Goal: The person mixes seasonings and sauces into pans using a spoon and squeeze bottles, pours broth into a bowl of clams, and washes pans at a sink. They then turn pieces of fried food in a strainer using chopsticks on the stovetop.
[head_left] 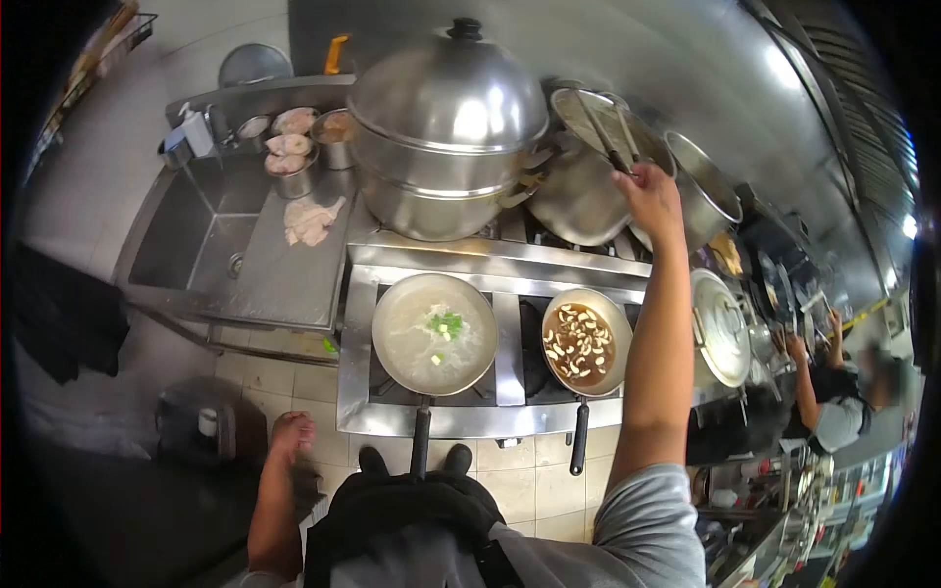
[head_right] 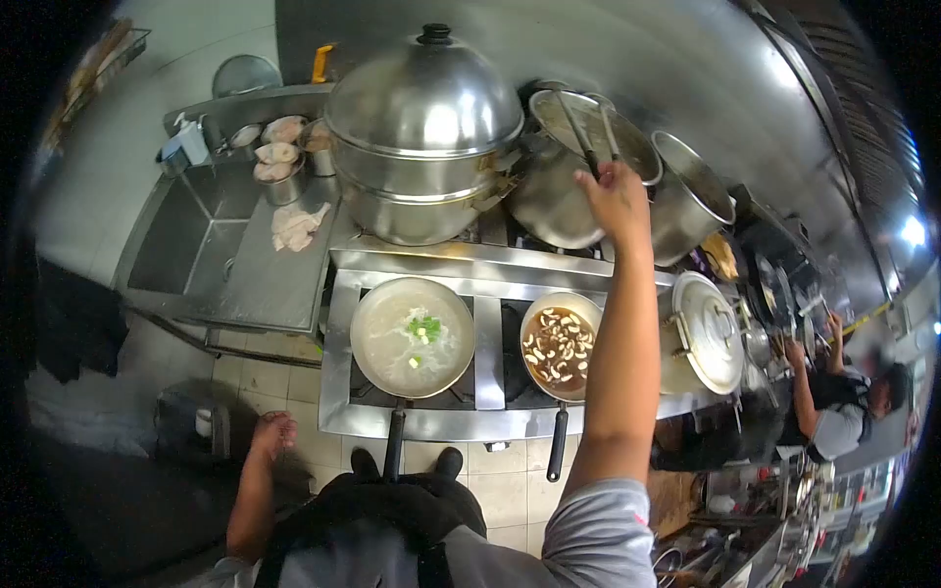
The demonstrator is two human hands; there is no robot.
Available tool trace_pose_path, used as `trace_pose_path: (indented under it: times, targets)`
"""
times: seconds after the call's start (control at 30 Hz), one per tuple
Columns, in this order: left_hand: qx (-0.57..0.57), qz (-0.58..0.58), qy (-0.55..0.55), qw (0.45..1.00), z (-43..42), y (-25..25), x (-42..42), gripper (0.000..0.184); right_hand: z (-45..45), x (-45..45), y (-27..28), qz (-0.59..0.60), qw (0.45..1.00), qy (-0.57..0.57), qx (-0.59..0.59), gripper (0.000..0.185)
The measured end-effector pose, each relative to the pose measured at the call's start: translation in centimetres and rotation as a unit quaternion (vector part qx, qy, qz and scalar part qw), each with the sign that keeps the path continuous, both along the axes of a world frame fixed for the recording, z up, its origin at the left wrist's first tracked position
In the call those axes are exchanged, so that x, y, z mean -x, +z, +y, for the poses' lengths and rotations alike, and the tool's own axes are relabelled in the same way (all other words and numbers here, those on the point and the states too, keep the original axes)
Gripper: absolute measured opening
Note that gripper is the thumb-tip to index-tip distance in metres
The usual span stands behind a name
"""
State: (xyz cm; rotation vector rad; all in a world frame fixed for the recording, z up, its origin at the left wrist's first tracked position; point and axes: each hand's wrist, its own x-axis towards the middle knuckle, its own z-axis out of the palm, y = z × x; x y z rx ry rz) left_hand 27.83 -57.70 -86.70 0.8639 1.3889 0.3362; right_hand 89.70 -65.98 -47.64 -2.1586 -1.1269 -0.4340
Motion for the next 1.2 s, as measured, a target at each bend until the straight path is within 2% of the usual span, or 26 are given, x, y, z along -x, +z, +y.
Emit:
trace_pose_path:
  times: [0.07, 0.1, 0.17, 0.2, 0.27, 0.3, 0.37, 0.47, 0.57, 0.7, 0.83, 0.97, 1.0, 1.1, 1.2]
  targets:
    - [-0.005, 0.0, -0.015, 1.0, 2.2, -1.6, -0.2, 0.016, -4.6, 4.7, -0.9, 0.134, 0.985, 0.066, -0.087, 0.043]
    - [-0.013, 0.002, -0.015, 1.0, 3.1, -2.3, -0.7, 0.018, -6.8, 5.3, -2.7, 0.161, 0.98, 0.074, -0.085, 0.041]
    - [-0.016, -0.01, -0.059, 0.998, 4.0, -3.0, -1.7, 0.02, -11.4, 6.3, -5.4, 0.208, 0.977, 0.03, -0.023, 0.04]
    - [-0.016, -0.018, -0.097, 0.995, 4.4, -3.1, -2.2, 0.023, -13.2, 7.1, -6.3, 0.239, 0.97, -0.003, -0.035, 0.04]
    - [-0.016, -0.001, -0.12, 0.993, 4.8, -3.4, -3.5, 0.024, -17.1, 8.0, -7.9, 0.239, 0.967, -0.048, -0.074, 0.038]
    - [-0.012, 0.017, -0.134, 0.991, 4.7, -3.5, -4.2, 0.024, -19.2, 8.3, -8.3, 0.208, 0.972, -0.102, -0.043, 0.034]
    - [-0.011, 0.02, -0.138, 0.99, 4.0, -3.5, -5.1, 0.024, -22.4, 9.1, -8.6, 0.289, 0.944, -0.117, -0.106, 0.031]
    - [-0.002, 0.021, -0.124, 0.992, 2.4, -4.0, -4.9, 0.024, -24.7, 7.3, -8.0, 0.298, 0.932, -0.125, -0.162, 0.032]
    - [0.011, 0.035, -0.109, 0.993, 0.9, -4.3, -4.1, 0.023, -22.7, 3.9, -4.5, 0.223, 0.953, -0.135, -0.158, 0.035]
    - [0.046, 0.036, -0.071, 0.996, -1.8, -2.4, -3.7, 0.02, -14.8, -4.8, -1.1, 0.123, 0.974, -0.062, -0.18, 0.035]
    - [-0.002, 0.039, -0.014, 0.999, -6.4, 1.4, -5.8, 0.017, -3.9, -12.0, 1.1, 0.085, 0.986, -0.138, -0.045, 0.039]
    - [-0.018, 0.032, 0.008, 0.999, -11.0, 2.8, -6.1, 0.015, 2.9, -15.8, -0.8, 0.095, 0.981, -0.156, 0.07, 0.034]
    - [-0.021, 0.029, 0.016, 0.999, -12.3, 3.2, -5.9, 0.014, 3.6, -16.3, -0.6, 0.146, 0.975, -0.134, 0.099, 0.034]
    - [-0.02, 0.045, 0.063, 0.997, -15.1, 2.8, -3.7, 0.014, 5.6, -17.6, -1.4, 0.198, 0.964, -0.16, 0.081, 0.036]
    - [-0.019, 0.046, 0.11, 0.993, -17.3, 3.9, -2.6, 0.015, 5.5, -17.1, -0.5, 0.142, 0.971, -0.167, 0.092, 0.037]
